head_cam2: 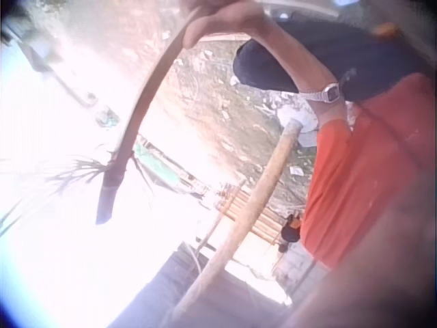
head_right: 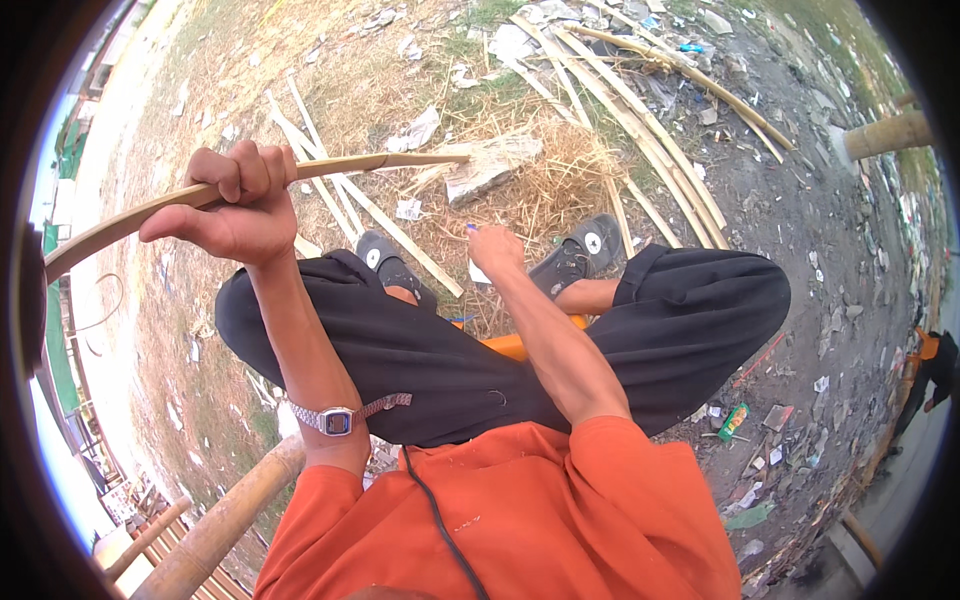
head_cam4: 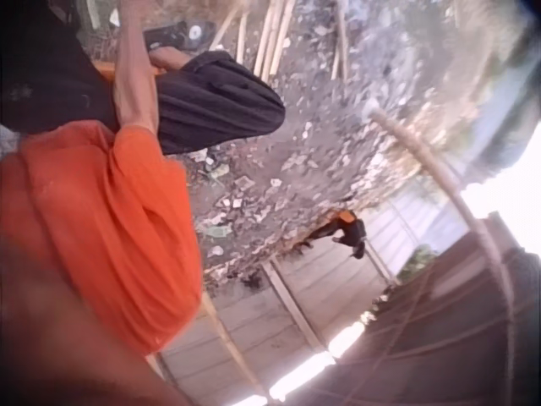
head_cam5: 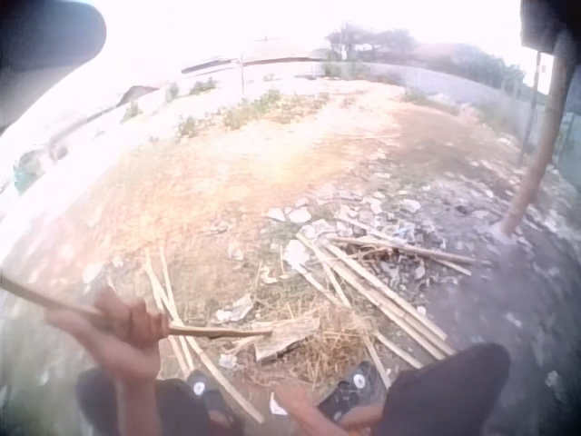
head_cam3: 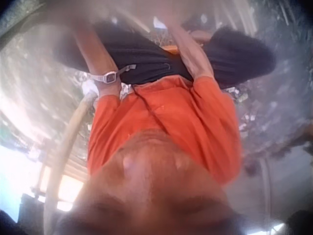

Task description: The person sits cross-legged and uses a knife to shave the surface of a bamboo pole held in their left hand. They rotate the pole and scrape along its length to remove the outer layer, with bamboo shavings falling to the ground.

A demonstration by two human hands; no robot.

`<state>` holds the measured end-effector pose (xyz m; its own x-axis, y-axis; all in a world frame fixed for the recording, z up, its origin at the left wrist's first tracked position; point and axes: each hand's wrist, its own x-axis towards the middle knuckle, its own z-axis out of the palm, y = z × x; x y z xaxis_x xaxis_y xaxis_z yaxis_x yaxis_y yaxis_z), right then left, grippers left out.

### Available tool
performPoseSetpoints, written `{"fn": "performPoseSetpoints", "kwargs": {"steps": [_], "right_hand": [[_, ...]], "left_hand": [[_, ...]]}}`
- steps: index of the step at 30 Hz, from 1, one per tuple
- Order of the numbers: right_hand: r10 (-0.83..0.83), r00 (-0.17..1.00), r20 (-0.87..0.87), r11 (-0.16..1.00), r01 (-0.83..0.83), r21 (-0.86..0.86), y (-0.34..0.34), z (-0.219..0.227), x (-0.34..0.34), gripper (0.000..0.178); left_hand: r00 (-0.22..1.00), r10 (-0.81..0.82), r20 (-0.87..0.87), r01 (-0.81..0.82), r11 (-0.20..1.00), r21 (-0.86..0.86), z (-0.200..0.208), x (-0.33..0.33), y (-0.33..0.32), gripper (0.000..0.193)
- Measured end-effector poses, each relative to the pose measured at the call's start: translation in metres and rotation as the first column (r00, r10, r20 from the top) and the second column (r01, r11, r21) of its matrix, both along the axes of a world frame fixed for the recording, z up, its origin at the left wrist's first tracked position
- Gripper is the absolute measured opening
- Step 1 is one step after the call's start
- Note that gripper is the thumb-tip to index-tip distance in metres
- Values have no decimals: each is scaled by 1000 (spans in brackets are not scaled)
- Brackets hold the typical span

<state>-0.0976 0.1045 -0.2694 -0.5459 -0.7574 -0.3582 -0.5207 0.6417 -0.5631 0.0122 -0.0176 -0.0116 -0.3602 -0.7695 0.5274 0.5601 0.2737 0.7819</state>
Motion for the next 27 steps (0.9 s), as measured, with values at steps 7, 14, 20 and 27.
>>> {"fn": "performPoseSetpoints", "kwargs": {"steps": [7, 14, 20, 27], "right_hand": [[-84, 985, 148, 966, 117, -230, -15, 39, -40, 38], [31, 991, 131, 878, 36, -478, -21, 122, 1, 27], [-4, 994, -107, 928, -36, -371, -20, 83, 19, 19], [-10, 999, -31, 947, -1, -320, -20, 67, 19, 22]], "left_hand": [[993, -74, 87, 80, 995, -61, -3, -4, 7, 72], [947, -319, 20, 319, 941, -110, -4, 7, -3, 73], [940, -340, 6, 337, 930, -149, -5, 8, -2, 73], [958, -282, -54, 274, 955, -112, -7, 0, -7, 74]]}}
